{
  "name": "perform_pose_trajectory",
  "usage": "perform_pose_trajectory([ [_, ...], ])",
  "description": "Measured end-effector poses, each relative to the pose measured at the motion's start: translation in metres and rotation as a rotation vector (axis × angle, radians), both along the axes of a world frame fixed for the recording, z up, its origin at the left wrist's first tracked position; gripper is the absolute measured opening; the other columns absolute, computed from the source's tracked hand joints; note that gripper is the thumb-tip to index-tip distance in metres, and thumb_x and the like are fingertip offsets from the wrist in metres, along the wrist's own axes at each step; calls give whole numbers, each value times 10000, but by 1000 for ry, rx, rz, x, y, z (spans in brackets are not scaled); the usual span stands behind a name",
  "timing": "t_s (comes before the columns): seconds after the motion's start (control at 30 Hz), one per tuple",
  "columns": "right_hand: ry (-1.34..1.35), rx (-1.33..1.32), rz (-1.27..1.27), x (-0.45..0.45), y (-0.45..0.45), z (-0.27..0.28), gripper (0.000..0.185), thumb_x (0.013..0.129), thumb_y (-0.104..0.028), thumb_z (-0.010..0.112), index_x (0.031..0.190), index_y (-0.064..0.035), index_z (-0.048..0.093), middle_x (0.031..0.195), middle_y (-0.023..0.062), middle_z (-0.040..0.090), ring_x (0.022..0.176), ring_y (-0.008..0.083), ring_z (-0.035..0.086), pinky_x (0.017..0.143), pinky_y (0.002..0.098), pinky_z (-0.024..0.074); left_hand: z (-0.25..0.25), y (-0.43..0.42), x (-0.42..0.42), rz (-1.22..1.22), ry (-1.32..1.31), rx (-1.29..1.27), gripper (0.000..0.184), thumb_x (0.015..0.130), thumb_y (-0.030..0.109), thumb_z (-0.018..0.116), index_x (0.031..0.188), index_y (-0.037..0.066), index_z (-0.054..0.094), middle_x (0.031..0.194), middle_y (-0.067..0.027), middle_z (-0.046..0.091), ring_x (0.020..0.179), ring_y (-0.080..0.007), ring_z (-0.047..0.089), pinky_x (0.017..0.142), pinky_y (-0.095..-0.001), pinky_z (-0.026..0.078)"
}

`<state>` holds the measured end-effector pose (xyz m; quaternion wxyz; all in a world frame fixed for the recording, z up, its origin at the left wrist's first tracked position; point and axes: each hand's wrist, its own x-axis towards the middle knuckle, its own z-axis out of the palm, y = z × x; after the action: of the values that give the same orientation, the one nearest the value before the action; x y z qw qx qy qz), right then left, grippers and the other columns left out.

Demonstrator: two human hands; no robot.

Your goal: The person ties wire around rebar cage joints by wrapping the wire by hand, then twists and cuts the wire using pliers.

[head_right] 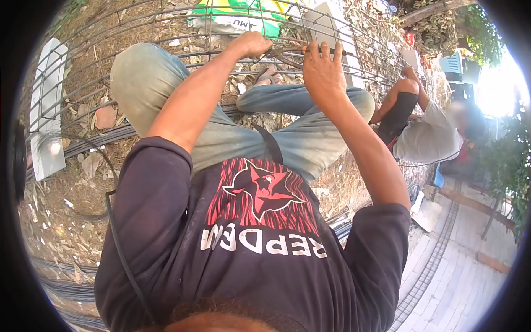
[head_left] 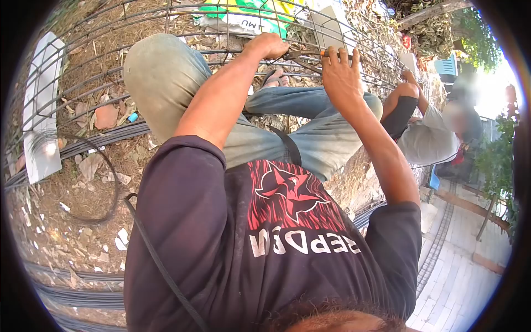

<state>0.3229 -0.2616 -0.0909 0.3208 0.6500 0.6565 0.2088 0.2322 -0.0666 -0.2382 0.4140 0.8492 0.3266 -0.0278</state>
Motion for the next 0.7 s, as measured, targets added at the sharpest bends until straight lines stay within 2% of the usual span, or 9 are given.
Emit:
perform_pose_trajectory([
  [0.03, 27, -58, -20, -1, 1, 5, 414, 918, -133, 633, 1306, 11, 625, 1414, 153, 544, 1407, 345, 460, 1180, 623, 318, 5, -1, -3, -9, 0, -2, 576, 1027, 490, 451, 1296, 40, 689, 1382, -196, 647, 1257, -375, 627, 1056, -488, 499],
  [0.13, -24, -35, 124, 0, 0, 13, 276, 895, -161, 686, 1135, -30, 648, 1078, 109, 672, 1113, 314, 668, 985, 515, 527, -13, -3, -2, 65, -178, 46, 666, 1002, 506, 466, 1000, -102, 740, 1060, -337, 710, 1010, -448, 704, 934, -504, 526],
  [0.23, 179, -51, -26, -2, 2, 15, 233, 928, -185, 698, 1065, -14, 619, 876, 119, 708, 857, 314, 738, 727, 444, 597, -24, 2, 6, 15, -184, 84, 707, 1007, 537, 448, 973, -106, 740, 1063, -343, 705, 1012, -452, 700, 928, -504, 527],
  [0.33, 543, -79, -191, -4, -3, 6, 231, 980, -183, 672, 1050, 18, 583, 746, 145, 702, 666, 308, 730, 589, 421, 583, -24, -1, 5, 51, -190, 120, 754, 1006, 581, 423, 889, -83, 759, 951, -304, 735, 947, -408, 725, 898, -488, 546],
  [0.43, 1370, -11, -783, -19, -23, -22, 279, 1009, -225, 669, 1045, 28, 559, 707, 140, 691, 574, 215, 691, 531, 381, 549, -7, 3, -1, 84, -92, -188, 787, 997, 633, 402, 816, -35, 777, 808, -236, 747, 847, -347, 740, 860, -466, 566],
  [0.47, 1411, 126, -788, -32, -33, -44, 258, 1007, -202, 671, 1039, 27, 558, 700, 136, 685, 548, 202, 677, 508, 378, 537, 0, 0, -2, 93, -66, -139, 773, 980, 653, 418, 745, 10, 776, 719, -179, 740, 776, -302, 738, 835, -451, 577],
  [0.57, 1433, 466, -723, -72, -46, -114, 249, 975, -166, 708, 1032, 30, 565, 682, 136, 679, 546, 201, 684, 499, 376, 526, -21, 9, 10, 3, -49, -99, 656, 1002, 538, 447, 822, 4, 784, 828, -199, 747, 797, -340, 723, 793, -483, 561],
  [0.6, 1378, 554, -636, -71, -49, -146, 251, 960, -156, 721, 1043, 31, 575, 670, 138, 674, 550, 207, 690, 506, 386, 525, -18, 5, 7, 1, -75, 36, 585, 1001, 461, 452, 813, 6, 769, 839, -205, 750, 773, -354, 720, 793, -518, 553],
  [0.7, 1255, 464, -617, -70, -49, -122, 385, 901, -170, 790, 1122, 40, 555, 694, 167, 678, 547, 240, 692, 526, 406, 534, -46, 9, 16, -123, -140, 358, 568, 1010, 415, 421, 838, -3, 764, 844, -216, 749, 741, -374, 711, 786, -531, 552],
])
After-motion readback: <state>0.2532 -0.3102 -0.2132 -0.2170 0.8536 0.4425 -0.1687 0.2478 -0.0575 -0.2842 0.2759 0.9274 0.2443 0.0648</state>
